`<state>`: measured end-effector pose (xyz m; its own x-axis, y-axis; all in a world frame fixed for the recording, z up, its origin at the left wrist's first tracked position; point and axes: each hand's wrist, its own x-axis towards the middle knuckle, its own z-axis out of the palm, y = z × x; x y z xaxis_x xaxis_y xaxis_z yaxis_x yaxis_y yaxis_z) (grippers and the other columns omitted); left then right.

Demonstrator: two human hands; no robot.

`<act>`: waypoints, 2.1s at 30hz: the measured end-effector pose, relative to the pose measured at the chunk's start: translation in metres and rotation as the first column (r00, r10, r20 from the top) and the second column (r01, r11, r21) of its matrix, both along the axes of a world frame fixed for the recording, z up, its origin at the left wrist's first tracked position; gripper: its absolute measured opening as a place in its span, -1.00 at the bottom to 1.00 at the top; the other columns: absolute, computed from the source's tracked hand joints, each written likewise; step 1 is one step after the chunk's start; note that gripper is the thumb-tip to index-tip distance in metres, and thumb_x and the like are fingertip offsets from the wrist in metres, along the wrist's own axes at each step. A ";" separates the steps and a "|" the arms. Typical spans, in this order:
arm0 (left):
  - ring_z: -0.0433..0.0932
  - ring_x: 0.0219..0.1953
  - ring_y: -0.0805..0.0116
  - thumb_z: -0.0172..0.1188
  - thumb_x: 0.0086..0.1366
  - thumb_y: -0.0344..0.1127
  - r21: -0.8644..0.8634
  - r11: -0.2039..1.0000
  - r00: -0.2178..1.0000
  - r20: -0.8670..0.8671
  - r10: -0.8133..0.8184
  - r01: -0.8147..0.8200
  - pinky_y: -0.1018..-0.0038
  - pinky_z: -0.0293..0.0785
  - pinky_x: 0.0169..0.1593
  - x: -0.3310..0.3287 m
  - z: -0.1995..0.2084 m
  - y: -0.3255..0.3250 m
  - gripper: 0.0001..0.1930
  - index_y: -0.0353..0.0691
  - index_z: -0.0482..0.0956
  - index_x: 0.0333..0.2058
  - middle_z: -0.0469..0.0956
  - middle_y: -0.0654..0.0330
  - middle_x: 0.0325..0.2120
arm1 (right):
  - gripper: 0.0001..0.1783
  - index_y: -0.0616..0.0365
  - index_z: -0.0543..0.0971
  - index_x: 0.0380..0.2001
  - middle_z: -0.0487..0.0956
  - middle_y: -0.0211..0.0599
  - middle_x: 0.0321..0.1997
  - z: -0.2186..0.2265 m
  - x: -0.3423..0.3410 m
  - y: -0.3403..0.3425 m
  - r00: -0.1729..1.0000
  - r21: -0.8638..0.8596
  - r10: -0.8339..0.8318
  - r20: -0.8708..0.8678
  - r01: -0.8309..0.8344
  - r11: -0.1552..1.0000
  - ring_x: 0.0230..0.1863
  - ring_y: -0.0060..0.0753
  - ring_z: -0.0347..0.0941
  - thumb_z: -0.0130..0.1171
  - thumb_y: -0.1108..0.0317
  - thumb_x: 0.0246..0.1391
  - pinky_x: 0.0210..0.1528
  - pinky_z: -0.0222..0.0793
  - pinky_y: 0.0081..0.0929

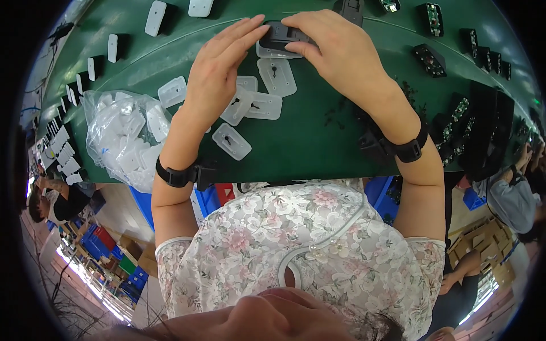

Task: The person picks up a white plastic plate from a blue bin and a black electronic housing from the table, then presses the two components together by hand. They repeat this assembly process multiple times, placing each completed unit onto the green workbench.

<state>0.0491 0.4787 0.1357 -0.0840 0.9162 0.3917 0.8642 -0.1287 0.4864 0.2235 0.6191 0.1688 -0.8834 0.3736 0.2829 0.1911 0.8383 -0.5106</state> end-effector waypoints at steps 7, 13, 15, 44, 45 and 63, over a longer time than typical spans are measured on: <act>0.39 0.16 0.26 -0.02 -0.06 -0.72 -0.098 0.995 0.998 -0.069 -0.013 0.006 0.31 0.30 0.17 -0.006 0.001 -0.008 -0.35 -0.06 0.49 0.06 0.45 0.32 0.10 | -0.65 0.12 0.54 -0.12 0.57 -0.31 -0.12 -0.003 -0.007 -0.006 0.999 0.063 0.033 0.035 -0.035 0.997 -0.11 -0.20 0.49 0.28 0.34 -0.03 -0.10 0.42 -0.41; 0.38 0.17 0.25 -0.07 -0.05 -0.73 -0.127 0.992 0.993 -0.121 -0.015 -0.001 0.31 0.29 0.18 -0.004 -0.004 -0.013 -0.33 -0.06 0.48 0.08 0.45 0.33 0.10 | -0.65 0.11 0.55 -0.12 0.58 -0.32 -0.12 -0.006 -0.009 -0.007 0.996 0.057 0.054 0.070 -0.058 0.997 -0.11 -0.22 0.49 0.27 0.33 -0.03 -0.10 0.42 -0.41; 0.37 0.18 0.23 -0.13 -0.02 -0.73 -0.133 0.991 0.995 -0.096 -0.011 -0.001 0.30 0.30 0.17 -0.001 -0.002 -0.013 -0.32 -0.05 0.46 0.10 0.44 0.32 0.11 | -0.64 0.13 0.54 -0.13 0.57 -0.31 -0.11 -0.005 -0.010 -0.006 0.995 0.077 0.079 0.064 -0.084 0.993 -0.11 -0.20 0.49 0.28 0.35 -0.05 -0.11 0.42 -0.41; 0.61 -0.43 0.26 0.20 0.23 -0.28 -0.224 0.962 0.812 0.525 0.254 -0.156 0.49 0.52 -0.30 -0.014 0.017 0.018 -0.68 -0.43 0.54 -0.15 0.62 0.01 -0.41 | -0.61 0.25 0.47 0.03 0.56 -0.35 -0.16 0.008 -0.033 0.031 0.991 -0.720 0.111 -0.075 -0.131 0.681 -0.17 -0.58 0.44 0.13 0.30 0.18 -0.15 0.40 -0.57; 0.62 -0.44 0.33 0.19 0.24 -0.28 -0.283 0.952 0.707 0.650 0.280 -0.117 0.52 0.52 -0.32 -0.014 0.022 0.016 -0.68 -0.42 0.54 -0.14 0.63 0.04 -0.41 | -0.58 0.24 0.44 0.07 0.54 -0.37 -0.14 0.008 -0.032 0.029 0.988 -0.715 0.111 -0.103 -0.151 0.682 -0.16 -0.58 0.43 0.13 0.28 0.19 -0.16 0.40 -0.58; 0.57 -0.53 0.49 0.21 0.26 -0.32 -0.308 0.950 0.517 0.806 0.290 -0.053 0.62 0.46 -0.48 -0.011 0.034 -0.002 -0.73 -0.44 0.48 -0.21 0.59 0.13 -0.49 | -0.57 0.11 0.45 0.07 0.54 -0.38 -0.16 0.002 -0.037 0.013 0.988 -0.711 0.141 -0.071 -0.149 0.688 -0.14 -0.60 0.45 0.15 0.21 0.17 -0.06 0.39 -0.59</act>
<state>0.0384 0.4771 0.1696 -0.4265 0.8918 -0.1512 0.0379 0.1846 0.9821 0.1870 0.6317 0.1710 -0.9425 0.3343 -0.0048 0.0899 0.2398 -0.9666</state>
